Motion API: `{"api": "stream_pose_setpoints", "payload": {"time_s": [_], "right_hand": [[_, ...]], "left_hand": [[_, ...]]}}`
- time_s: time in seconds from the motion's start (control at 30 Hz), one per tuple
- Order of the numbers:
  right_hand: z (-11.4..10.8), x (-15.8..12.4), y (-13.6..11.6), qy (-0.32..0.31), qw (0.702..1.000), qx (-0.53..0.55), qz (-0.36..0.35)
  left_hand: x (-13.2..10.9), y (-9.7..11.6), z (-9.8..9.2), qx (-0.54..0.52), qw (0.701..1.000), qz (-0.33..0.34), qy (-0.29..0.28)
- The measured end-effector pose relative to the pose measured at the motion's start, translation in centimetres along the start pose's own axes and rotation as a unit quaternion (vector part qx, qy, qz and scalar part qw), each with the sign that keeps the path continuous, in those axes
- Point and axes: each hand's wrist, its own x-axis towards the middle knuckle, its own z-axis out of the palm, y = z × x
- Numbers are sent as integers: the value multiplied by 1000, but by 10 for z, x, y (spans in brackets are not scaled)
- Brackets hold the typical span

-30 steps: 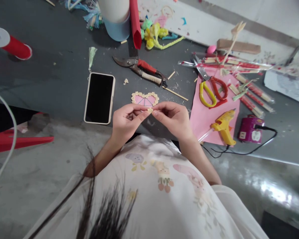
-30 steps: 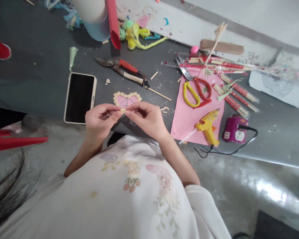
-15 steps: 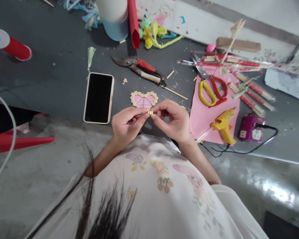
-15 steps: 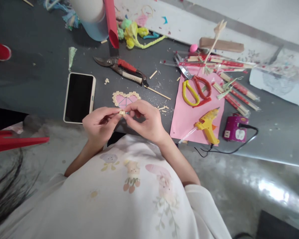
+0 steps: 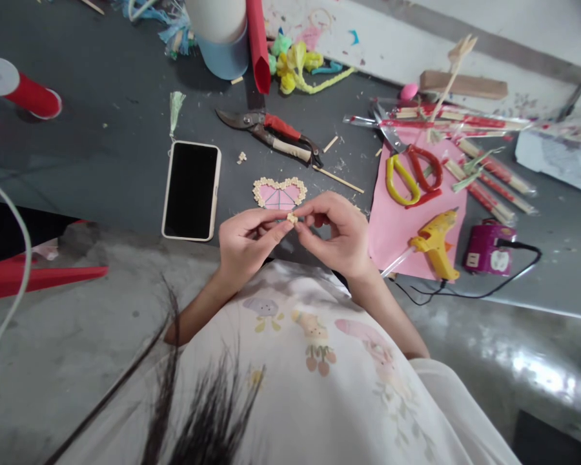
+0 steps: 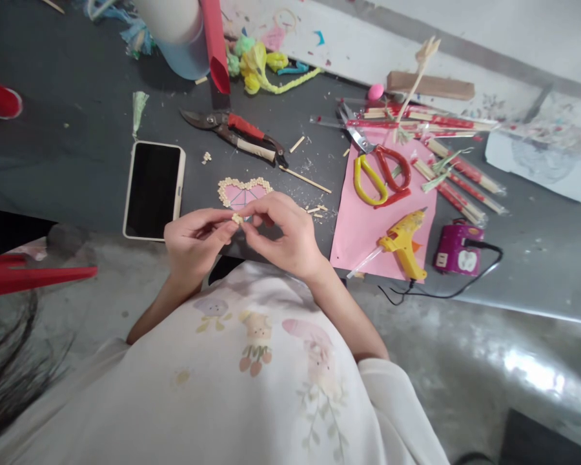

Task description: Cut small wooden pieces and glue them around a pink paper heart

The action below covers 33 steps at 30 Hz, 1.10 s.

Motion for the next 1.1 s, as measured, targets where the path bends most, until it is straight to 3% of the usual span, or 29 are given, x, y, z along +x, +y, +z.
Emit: {"api": "stream_pose_setpoints", "payload": {"time_s": [0.3, 0.53, 0.73, 0.97, 1.1], "right_hand": [[-1, -2, 0, 7, 1000, 22, 5], [-2, -1, 4, 9, 996, 82, -20], [4, -6, 7, 11, 990, 132, 41], [5, -7, 8, 26, 987, 154, 44], [5, -7, 8, 27, 989, 141, 37]], "left_hand": [[-1, 0, 3, 11, 1000, 10, 8], [-2, -4, 1, 42, 995, 86, 7], [-3, -6, -1, 39, 991, 128, -1], [-6, -8, 2, 38, 994, 100, 17], [-6, -8, 0, 79, 990, 118, 13]]}}
